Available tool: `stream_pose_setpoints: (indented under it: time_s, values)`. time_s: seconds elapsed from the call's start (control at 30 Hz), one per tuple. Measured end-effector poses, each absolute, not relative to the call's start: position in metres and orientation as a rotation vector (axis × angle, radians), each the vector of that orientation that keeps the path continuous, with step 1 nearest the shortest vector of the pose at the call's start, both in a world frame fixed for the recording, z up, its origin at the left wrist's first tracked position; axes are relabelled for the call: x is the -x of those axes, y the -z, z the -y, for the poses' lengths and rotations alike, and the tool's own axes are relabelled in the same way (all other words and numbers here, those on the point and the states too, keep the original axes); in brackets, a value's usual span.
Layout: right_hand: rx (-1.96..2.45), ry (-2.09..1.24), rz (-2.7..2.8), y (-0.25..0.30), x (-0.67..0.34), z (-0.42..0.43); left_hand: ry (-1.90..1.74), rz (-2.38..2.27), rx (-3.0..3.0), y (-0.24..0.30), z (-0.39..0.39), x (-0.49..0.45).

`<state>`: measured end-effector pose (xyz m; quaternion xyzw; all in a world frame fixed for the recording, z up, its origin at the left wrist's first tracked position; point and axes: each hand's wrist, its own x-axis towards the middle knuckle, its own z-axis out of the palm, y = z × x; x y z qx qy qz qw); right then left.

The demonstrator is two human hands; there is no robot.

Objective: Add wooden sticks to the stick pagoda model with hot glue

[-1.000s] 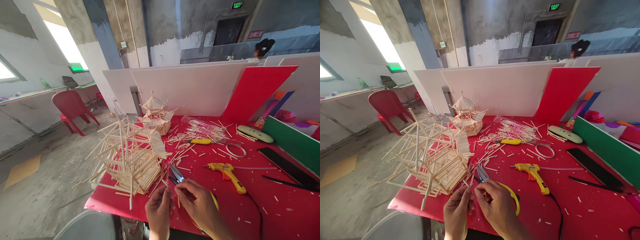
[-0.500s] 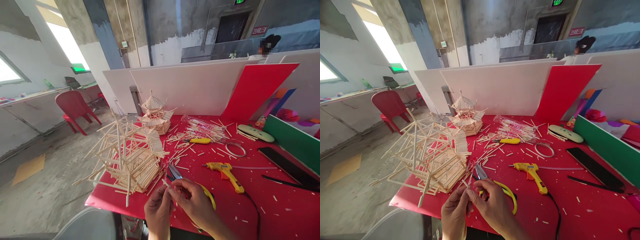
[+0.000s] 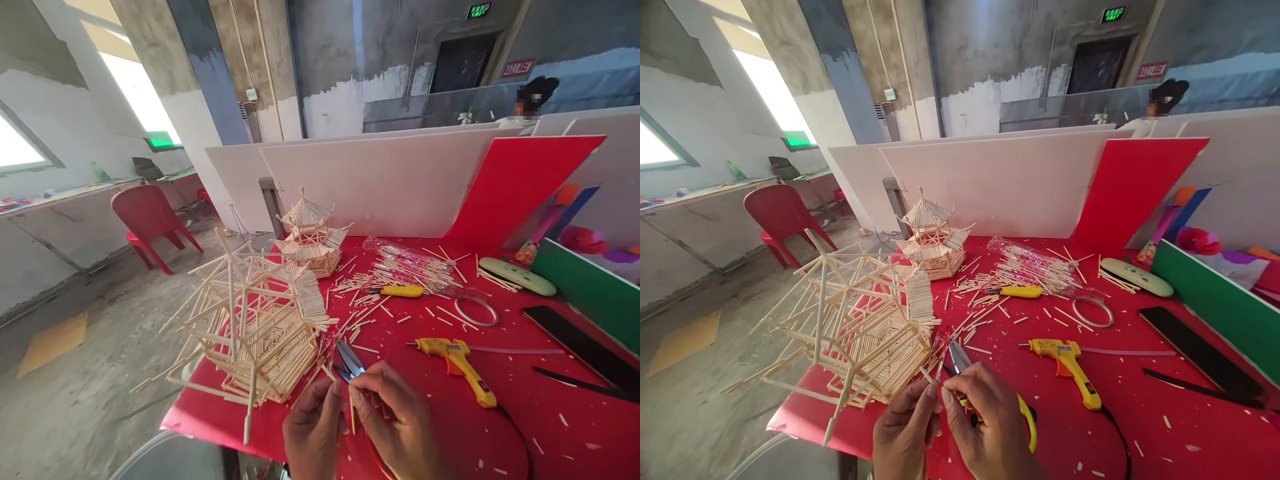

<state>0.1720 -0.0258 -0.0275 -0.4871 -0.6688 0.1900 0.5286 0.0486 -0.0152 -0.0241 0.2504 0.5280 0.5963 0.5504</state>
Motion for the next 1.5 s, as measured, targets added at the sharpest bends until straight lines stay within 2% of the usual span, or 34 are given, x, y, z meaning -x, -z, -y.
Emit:
stream_pose_setpoints:
  time_s: [1.2,1.5]
  values:
    - [1.226,-0.507,1.565,0.029,-0.179,0.015,-1.343,-1.266,-0.771,0.008,-0.009,-0.036]
    - [1.323,-0.225,1.563,0.0,-0.178,-0.021,-1.381,-1.255,-0.806,0.005,-0.017,-0.031]
